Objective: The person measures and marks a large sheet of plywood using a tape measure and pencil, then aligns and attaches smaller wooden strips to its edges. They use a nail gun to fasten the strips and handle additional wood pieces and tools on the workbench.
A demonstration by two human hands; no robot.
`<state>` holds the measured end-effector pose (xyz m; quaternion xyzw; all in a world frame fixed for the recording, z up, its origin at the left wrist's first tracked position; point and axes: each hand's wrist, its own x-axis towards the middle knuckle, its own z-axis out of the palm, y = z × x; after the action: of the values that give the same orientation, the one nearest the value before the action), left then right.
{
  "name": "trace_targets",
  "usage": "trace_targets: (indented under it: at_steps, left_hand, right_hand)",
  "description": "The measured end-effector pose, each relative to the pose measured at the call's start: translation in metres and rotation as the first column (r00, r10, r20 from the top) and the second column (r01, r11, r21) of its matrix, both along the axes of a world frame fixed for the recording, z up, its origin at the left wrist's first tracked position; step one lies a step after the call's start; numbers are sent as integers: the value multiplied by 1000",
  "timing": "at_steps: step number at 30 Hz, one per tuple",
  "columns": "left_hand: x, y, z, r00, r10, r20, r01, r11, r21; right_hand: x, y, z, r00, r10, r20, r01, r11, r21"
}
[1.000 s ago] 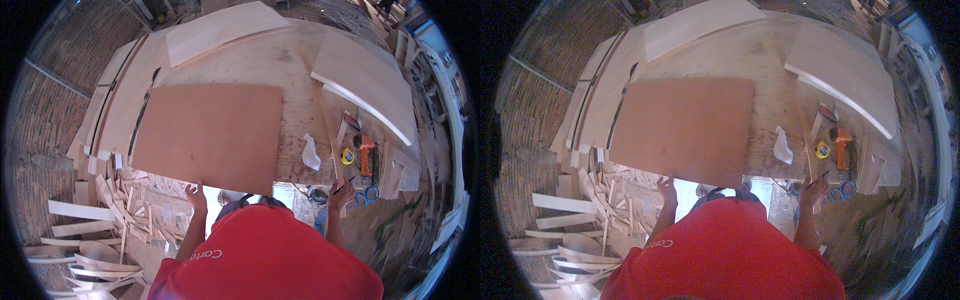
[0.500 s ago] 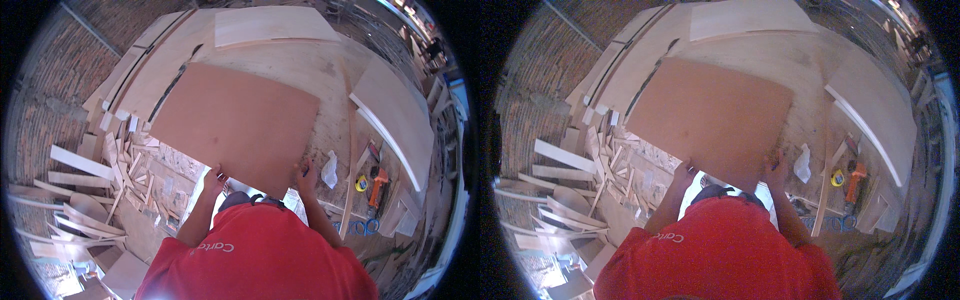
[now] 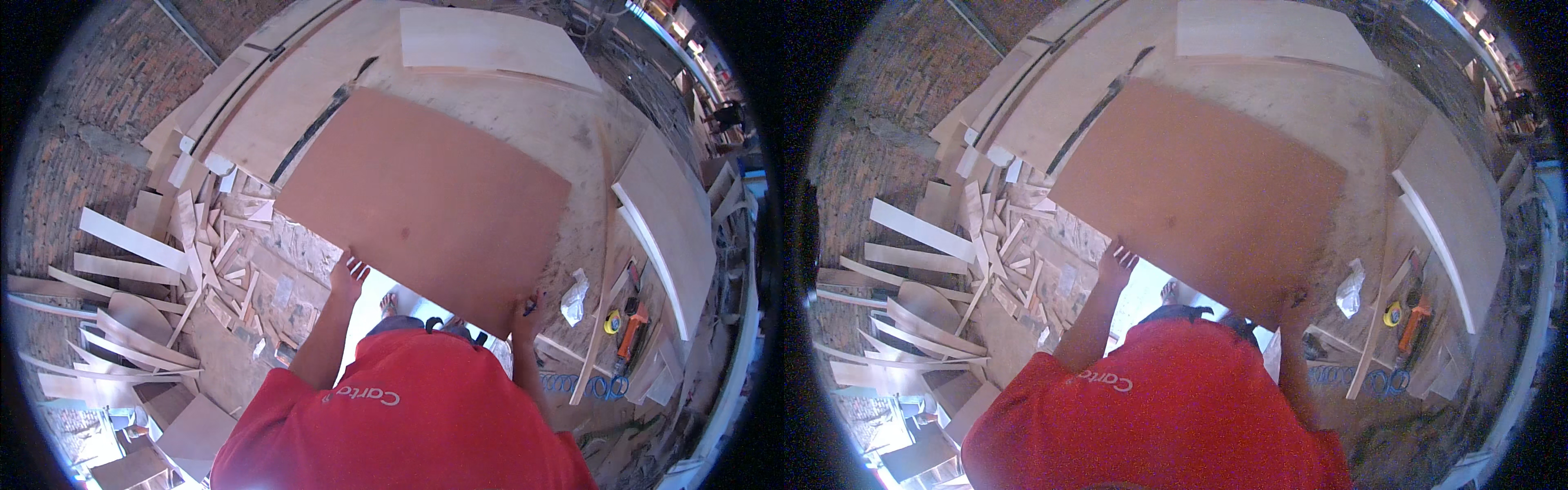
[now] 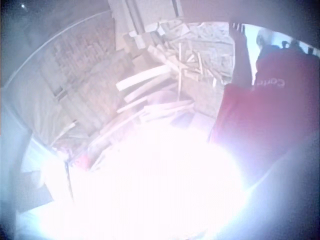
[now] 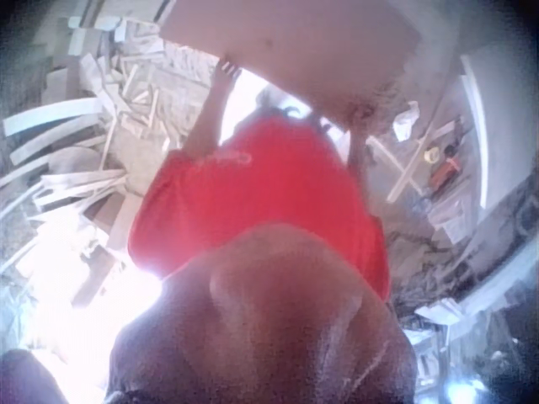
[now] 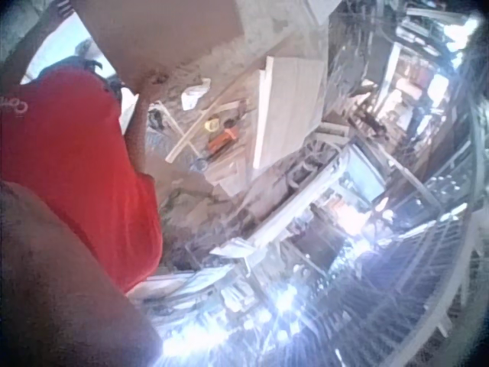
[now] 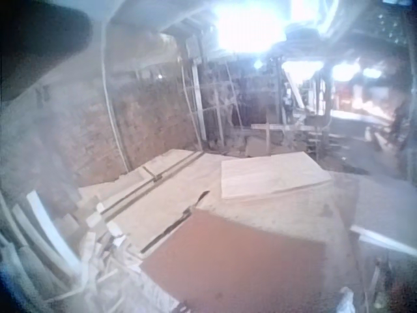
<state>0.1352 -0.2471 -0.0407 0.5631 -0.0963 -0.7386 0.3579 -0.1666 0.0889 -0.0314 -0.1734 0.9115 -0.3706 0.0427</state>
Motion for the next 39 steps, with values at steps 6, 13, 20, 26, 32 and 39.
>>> trace_targets:
  at_steps: [6,13,20,26,32,39]
  left_hand:
    - [19,-57,0,999,-36,-27,35,999,-40]
    - [40,-84,-2,977,-184,-107,173,979,-103]
    - [53,-98,-35,949,-278,-147,266,959,-98]
    - [39,-93,-7,948,-292,-130,303,950,72]
    - [35,-89,0,903,-369,-218,382,924,20]
    - [34,-91,-4,909,-359,-213,376,926,45]
  right_hand:
    - [29,5,6,984,-179,-14,180,982,63]
    - [45,22,-19,973,-230,-5,229,964,133]
    - [57,30,-27,959,-281,-19,281,953,114]
    - [66,39,-42,928,-346,-136,362,925,117]
    - [89,6,-3,909,-409,-82,413,910,33]
    - [90,13,-19,905,-418,-78,425,897,119]
